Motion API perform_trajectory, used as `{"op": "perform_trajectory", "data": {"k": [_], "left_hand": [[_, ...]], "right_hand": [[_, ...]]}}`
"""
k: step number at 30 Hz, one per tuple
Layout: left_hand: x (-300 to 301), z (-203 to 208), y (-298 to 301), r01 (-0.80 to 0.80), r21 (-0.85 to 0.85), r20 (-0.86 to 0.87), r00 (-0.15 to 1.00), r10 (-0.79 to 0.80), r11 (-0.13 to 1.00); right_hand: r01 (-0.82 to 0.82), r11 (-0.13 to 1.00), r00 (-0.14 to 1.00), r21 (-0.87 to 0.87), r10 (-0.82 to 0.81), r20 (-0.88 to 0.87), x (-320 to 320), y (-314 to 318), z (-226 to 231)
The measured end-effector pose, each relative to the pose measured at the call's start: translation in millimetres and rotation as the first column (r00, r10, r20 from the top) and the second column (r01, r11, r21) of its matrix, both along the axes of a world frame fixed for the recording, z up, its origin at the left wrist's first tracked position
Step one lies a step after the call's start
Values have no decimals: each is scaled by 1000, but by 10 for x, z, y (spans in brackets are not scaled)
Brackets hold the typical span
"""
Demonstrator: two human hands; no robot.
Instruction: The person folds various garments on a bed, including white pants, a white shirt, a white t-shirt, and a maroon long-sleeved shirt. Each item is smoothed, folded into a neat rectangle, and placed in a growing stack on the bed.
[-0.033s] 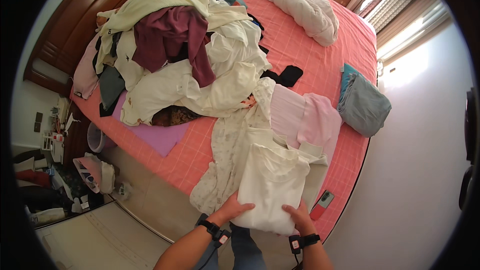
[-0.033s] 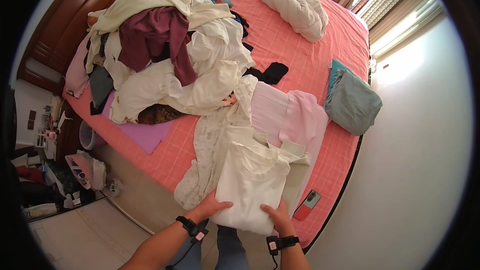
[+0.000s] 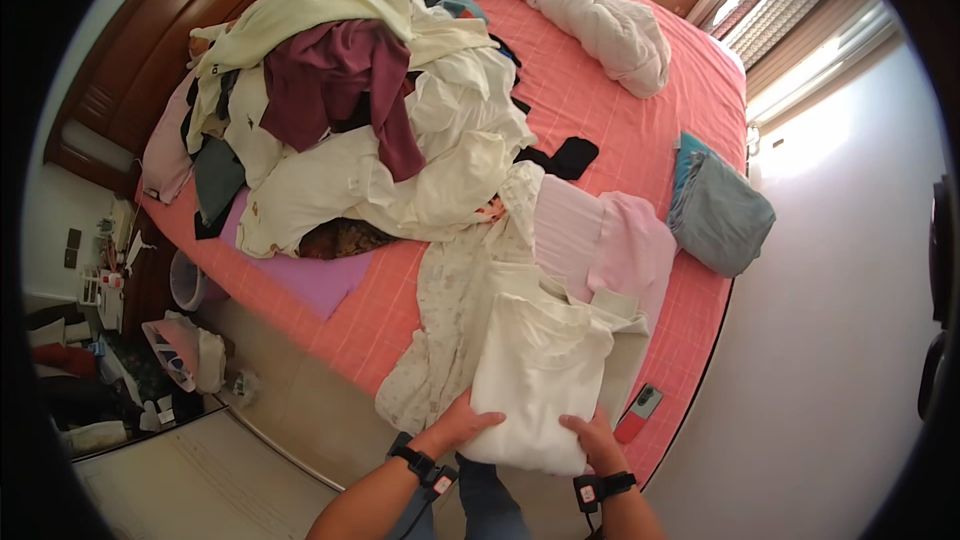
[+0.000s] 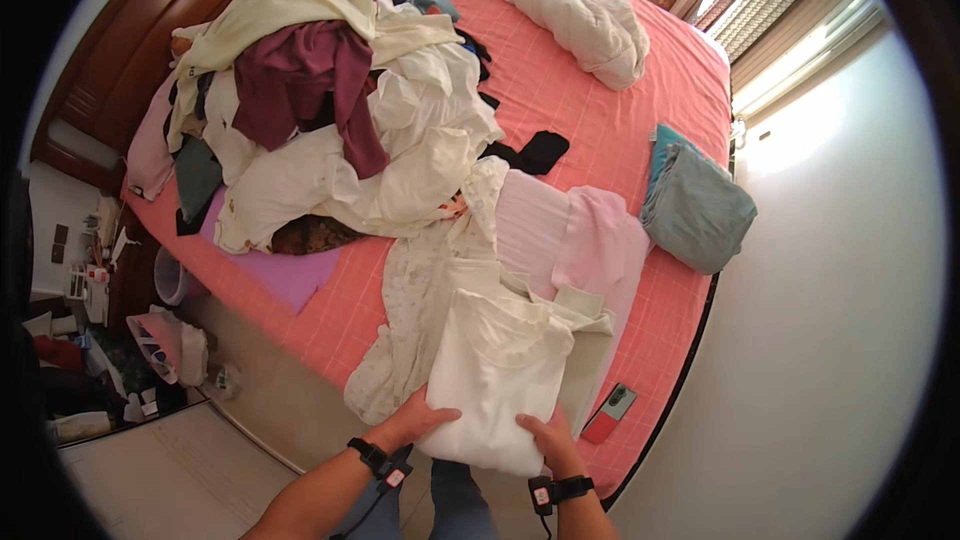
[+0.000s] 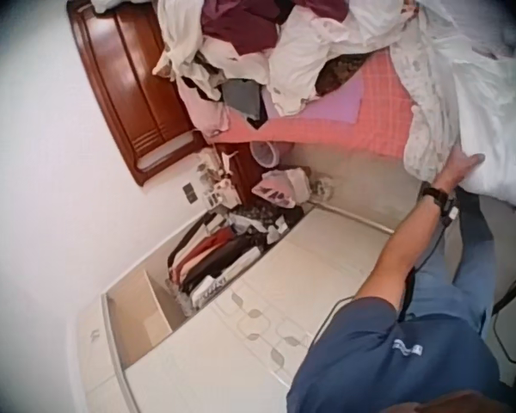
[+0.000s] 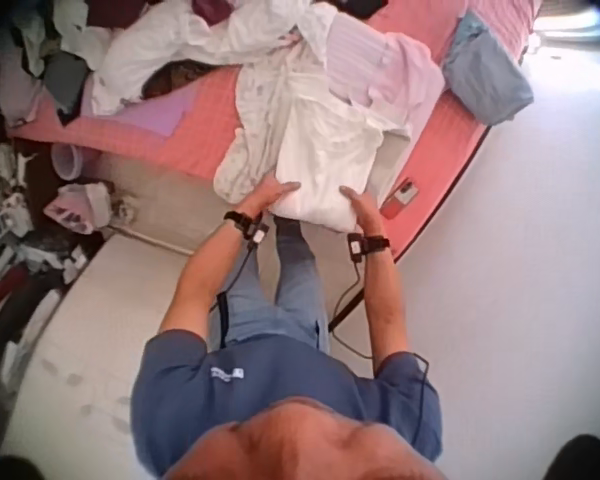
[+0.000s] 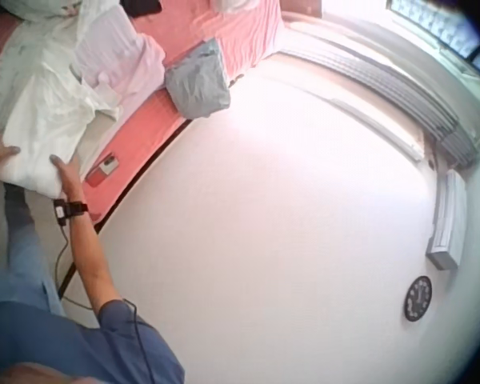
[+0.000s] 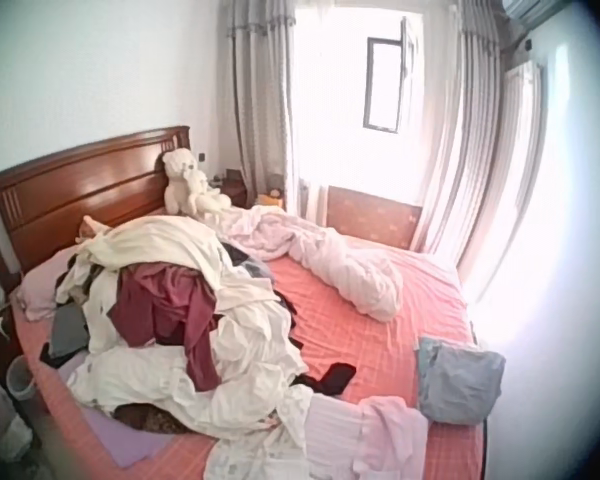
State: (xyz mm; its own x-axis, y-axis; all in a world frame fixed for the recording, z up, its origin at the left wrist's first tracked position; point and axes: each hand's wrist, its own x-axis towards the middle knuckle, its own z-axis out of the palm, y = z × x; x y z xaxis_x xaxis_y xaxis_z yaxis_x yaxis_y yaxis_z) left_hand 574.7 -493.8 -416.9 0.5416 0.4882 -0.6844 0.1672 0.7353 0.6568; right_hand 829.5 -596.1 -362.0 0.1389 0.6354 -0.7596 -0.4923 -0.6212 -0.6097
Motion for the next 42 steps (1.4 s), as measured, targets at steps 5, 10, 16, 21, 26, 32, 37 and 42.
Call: {"op": "perform_trajectory", "data": {"k": [5, 10, 16, 21, 26, 32, 37, 42], "left_hand": [[-403, 617, 3, -87, -200, 110, 988, 110, 976], [-996, 1086, 318, -77, -151, 57, 995, 86, 986], [-1832, 1265, 1209, -46, -140, 4, 999, 47, 989], [-2350, 1310, 1813, -96, -36, 2, 995, 96, 995], [-2655, 1362, 2035, -89, -167, 25, 995, 94, 982], [-2253, 1173, 2288, -62, -165, 114, 990, 81, 984], [-898, 1196, 3023, 96, 55, 277, 955, -108, 994], [695, 1350, 3892, 98, 395, 316, 919, -235, 914]], "right_hand": [[43, 996, 998, -75, -46, -38, -307, 66, 566], [16, 995, 988, -96, -31, -152, -927, 249, 780], [52, 995, 969, -89, -72, -238, -1784, 1097, 819], [55, 997, 958, -44, -66, -280, -2294, 1747, 794], [-31, 996, 962, -88, 6, -274, -2572, 2020, 801], [-3, 981, 970, -195, -45, -241, -2182, 2280, 881], [184, 983, 981, -11, -184, -54, -1007, 2610, 1036], [172, 929, 948, 329, -246, 199, 439, 3292, 1233]]}}
